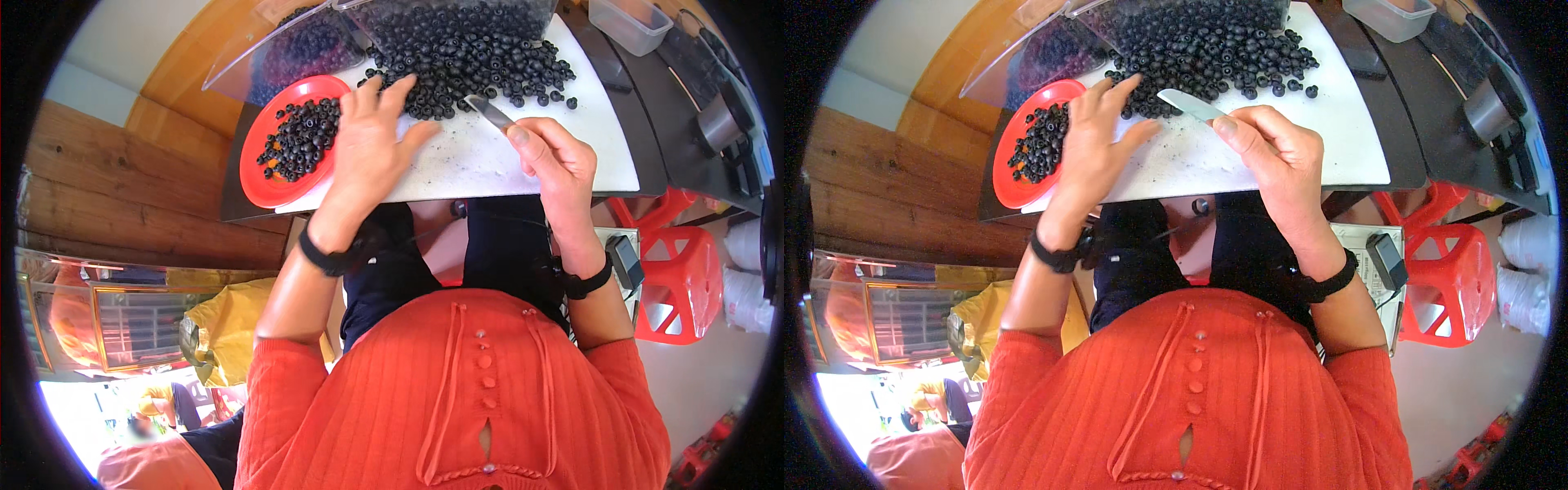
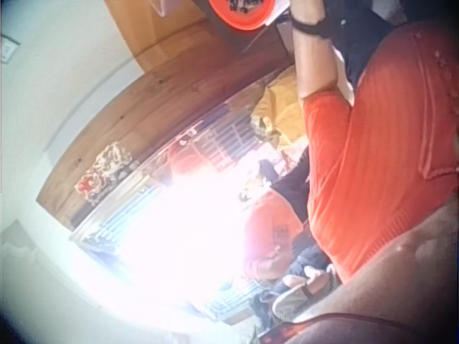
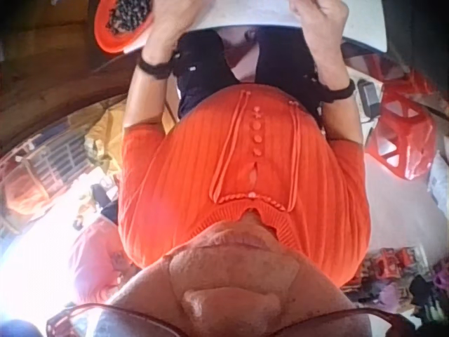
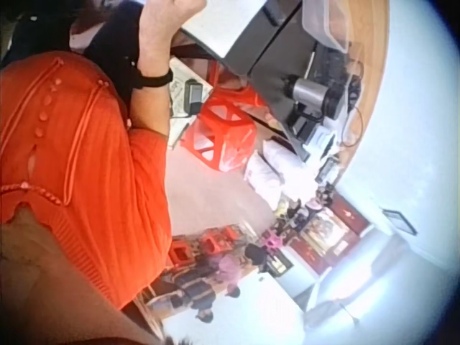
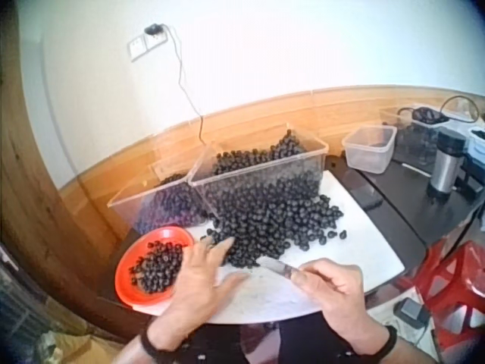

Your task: Sorting and inspecting small black berries on a table.

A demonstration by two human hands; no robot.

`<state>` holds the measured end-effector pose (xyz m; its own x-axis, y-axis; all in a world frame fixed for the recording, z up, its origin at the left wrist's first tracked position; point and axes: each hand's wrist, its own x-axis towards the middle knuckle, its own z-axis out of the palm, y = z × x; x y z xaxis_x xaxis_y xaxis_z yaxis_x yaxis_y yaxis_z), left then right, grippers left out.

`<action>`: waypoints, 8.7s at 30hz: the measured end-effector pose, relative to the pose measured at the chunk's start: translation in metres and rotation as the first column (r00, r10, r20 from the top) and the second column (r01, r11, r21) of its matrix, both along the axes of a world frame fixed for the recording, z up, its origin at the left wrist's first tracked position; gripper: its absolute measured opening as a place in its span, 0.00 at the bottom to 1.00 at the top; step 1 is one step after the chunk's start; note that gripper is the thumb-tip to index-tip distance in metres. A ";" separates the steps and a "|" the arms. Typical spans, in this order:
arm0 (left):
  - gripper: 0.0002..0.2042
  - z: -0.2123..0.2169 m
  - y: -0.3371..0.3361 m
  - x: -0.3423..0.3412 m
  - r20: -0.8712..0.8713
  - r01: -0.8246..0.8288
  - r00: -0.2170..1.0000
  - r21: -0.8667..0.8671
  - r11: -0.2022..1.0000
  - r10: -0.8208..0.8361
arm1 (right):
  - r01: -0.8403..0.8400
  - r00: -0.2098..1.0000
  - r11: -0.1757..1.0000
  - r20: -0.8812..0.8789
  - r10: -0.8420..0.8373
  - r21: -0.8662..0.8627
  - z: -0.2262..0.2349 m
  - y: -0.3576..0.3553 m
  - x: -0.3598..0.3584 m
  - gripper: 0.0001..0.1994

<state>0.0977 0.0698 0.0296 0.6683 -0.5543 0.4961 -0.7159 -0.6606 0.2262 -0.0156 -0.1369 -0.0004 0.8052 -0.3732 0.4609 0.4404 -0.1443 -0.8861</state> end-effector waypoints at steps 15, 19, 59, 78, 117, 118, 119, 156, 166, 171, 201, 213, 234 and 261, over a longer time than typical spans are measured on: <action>0.28 -0.035 -0.044 -0.013 -0.002 0.052 0.999 0.022 0.998 -0.052 | -0.023 0.999 0.996 -0.031 0.025 0.086 0.003 -0.004 0.000 0.11; 0.29 -0.029 -0.019 -0.012 -0.067 0.160 0.985 -0.027 0.987 -0.162 | -0.007 0.999 0.995 -0.045 0.011 0.099 0.003 -0.001 0.001 0.11; 0.05 -0.013 0.004 -0.013 -0.029 0.172 0.984 -0.069 0.983 -0.175 | 0.077 0.996 0.975 -0.021 -0.083 -0.210 -0.003 0.006 0.006 0.11; 0.08 -0.025 0.008 -0.008 -0.078 0.197 0.971 -0.279 0.940 -0.227 | 0.098 0.995 0.942 0.011 -0.100 -0.322 -0.007 0.007 0.010 0.12; 0.12 -0.030 0.003 -0.028 -0.424 -0.201 0.407 -0.906 0.373 -0.809 | 0.216 0.971 0.809 0.038 -0.234 -0.546 -0.002 0.017 0.000 0.13; 0.12 -0.030 0.003 -0.029 -0.424 -0.201 0.407 -0.906 0.373 -0.809 | 0.217 0.971 0.809 0.038 -0.234 -0.546 -0.003 0.017 0.000 0.13; 0.12 -0.031 0.003 -0.029 -0.424 -0.195 0.411 -0.906 0.376 -0.807 | 0.210 0.972 0.808 0.030 -0.233 -0.551 -0.003 0.017 0.000 0.13; 0.12 -0.027 -0.001 -0.035 -0.393 -0.194 0.430 -0.920 0.342 -0.813 | 0.146 0.988 0.910 0.005 -0.156 -0.388 -0.004 0.015 -0.001 0.10; 0.12 -0.030 -0.002 -0.036 -0.397 -0.195 0.418 -0.918 0.347 -0.817 | 0.231 0.971 0.838 0.067 -0.229 -0.494 -0.008 0.018 0.000 0.10; 0.11 -0.029 -0.004 -0.037 -0.393 -0.259 0.401 -0.915 0.309 -0.828 | 0.213 0.976 0.794 0.081 -0.204 -0.570 -0.005 0.019 -0.002 0.10; 0.11 -0.022 0.013 0.024 0.081 0.211 0.975 -0.015 0.977 -0.209 | 0.019 0.999 0.994 0.035 -0.015 -0.106 0.001 0.000 -0.014 0.11; 0.09 -0.023 0.020 -0.013 -0.055 0.000 0.998 -0.282 0.959 -0.016 | -0.003 0.999 0.986 -0.049 -0.005 -0.164 -0.001 0.005 -0.015 0.09; 0.09 -0.027 0.011 -0.011 0.155 -0.018 0.988 0.012 1.000 0.016 | 0.081 0.994 0.952 0.088 -0.057 -0.295 -0.010 0.009 -0.008 0.09; 0.11 -0.022 0.009 -0.032 -0.478 -0.170 0.409 -0.877 0.450 -0.777 | 0.178 0.982 0.866 0.032 -0.185 -0.468 -0.006 0.015 -0.005 0.12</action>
